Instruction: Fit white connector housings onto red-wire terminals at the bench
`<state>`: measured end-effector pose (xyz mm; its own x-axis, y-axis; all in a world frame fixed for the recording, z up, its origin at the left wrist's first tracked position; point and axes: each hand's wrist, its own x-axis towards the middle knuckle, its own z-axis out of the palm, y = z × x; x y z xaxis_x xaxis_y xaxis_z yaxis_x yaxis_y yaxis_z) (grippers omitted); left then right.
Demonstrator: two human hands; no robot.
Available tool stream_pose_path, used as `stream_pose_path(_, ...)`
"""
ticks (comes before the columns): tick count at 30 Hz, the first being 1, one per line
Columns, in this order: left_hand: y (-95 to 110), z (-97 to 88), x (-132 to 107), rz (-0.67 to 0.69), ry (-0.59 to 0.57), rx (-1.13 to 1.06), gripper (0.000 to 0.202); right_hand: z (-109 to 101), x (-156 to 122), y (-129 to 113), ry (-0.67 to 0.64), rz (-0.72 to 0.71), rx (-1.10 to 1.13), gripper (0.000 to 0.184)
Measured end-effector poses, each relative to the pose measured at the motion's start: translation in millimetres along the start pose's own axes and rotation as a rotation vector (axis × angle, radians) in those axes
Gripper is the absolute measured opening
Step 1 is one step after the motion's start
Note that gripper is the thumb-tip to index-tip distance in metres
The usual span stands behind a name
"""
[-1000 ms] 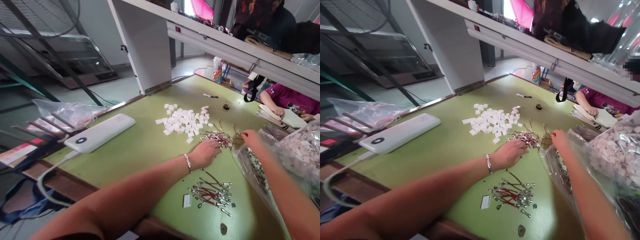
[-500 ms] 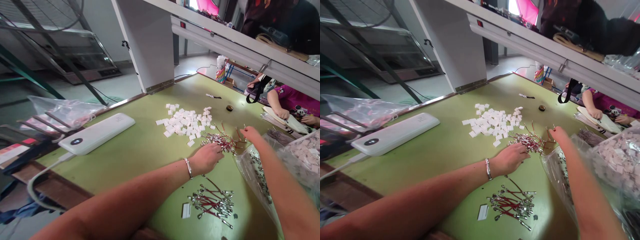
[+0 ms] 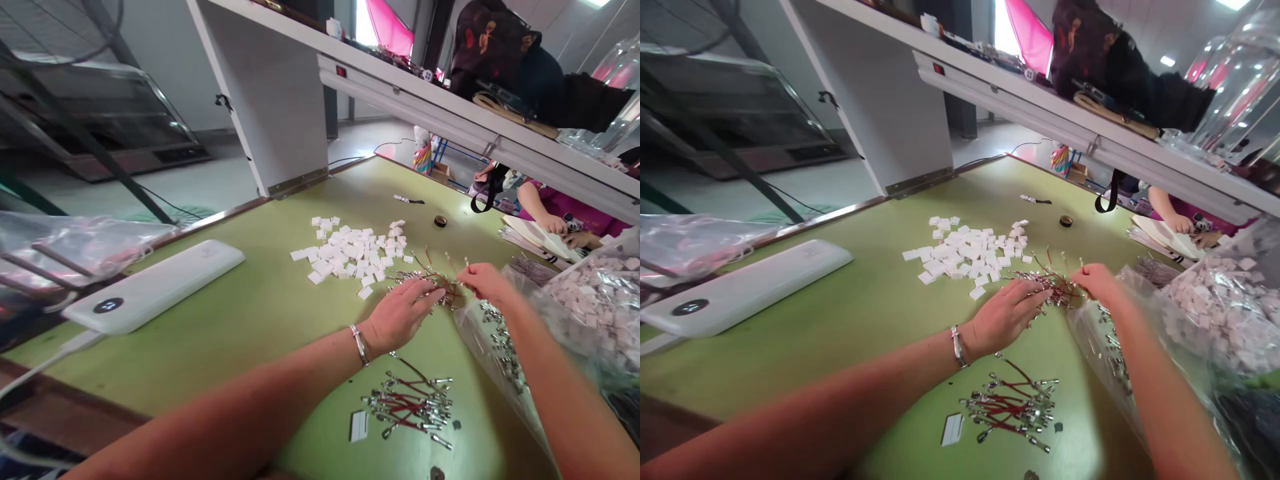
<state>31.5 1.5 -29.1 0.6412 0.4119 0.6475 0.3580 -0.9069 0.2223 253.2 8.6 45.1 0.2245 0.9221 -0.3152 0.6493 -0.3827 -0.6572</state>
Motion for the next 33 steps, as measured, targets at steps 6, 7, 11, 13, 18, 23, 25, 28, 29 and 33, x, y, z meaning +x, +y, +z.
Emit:
stream_pose_path(6, 21, -6.3, -2, 0.144, -0.091, 0.024, 0.07, 46, -80, 1, -0.261, -0.023, 0.359, 0.038)
stream_pose_path(7, 25, -6.6, -2, 0.149, -0.142, 0.032, 0.073, 51, -87, 3, -0.272, -0.006, 0.407, 0.04)
stream_pose_path(11, 34, -7.7, -3, 0.156, -0.334, 0.066, 0.079, 55, -98, 14, -0.243, 0.058, 0.561, 0.04)
stream_pose_path(13, 36, -8.8, -1, 0.098, -0.407, 0.051, 0.07, 52, -103, 20, -0.185, 0.054, 0.628, 0.038)
stream_pose_path(18, 34, -10.3, 7, -0.318, -0.282, -0.302, 0.03, 49, -116, 31, -0.073, -0.035, 0.675, 0.041)
stream_pose_path(23, 36, -6.0, 6, -0.563, -0.287, -0.787, 0.034, 71, -122, 32, 0.01, -0.139, 0.443, 0.041)
stream_pose_path(25, 38, -3.8, 4, -0.638, -0.286, -0.916, 0.032, 80, -122, 30, 0.02, -0.137, 0.409, 0.041)
stream_pose_path(28, 42, -1.1, 2, -0.673, -0.283, -1.07, 0.029, 89, -121, 30, 0.029, -0.129, 0.43, 0.043)
stream_pose_path(29, 43, -0.6, 2, -0.669, -0.28, -1.108, 0.027, 91, -120, 31, 0.036, -0.135, 0.446, 0.045)
stream_pose_path(33, 49, -2.7, 2, -0.663, -0.303, -1.252, 0.024, 93, -118, 34, 0.038, -0.161, 0.478, 0.048)
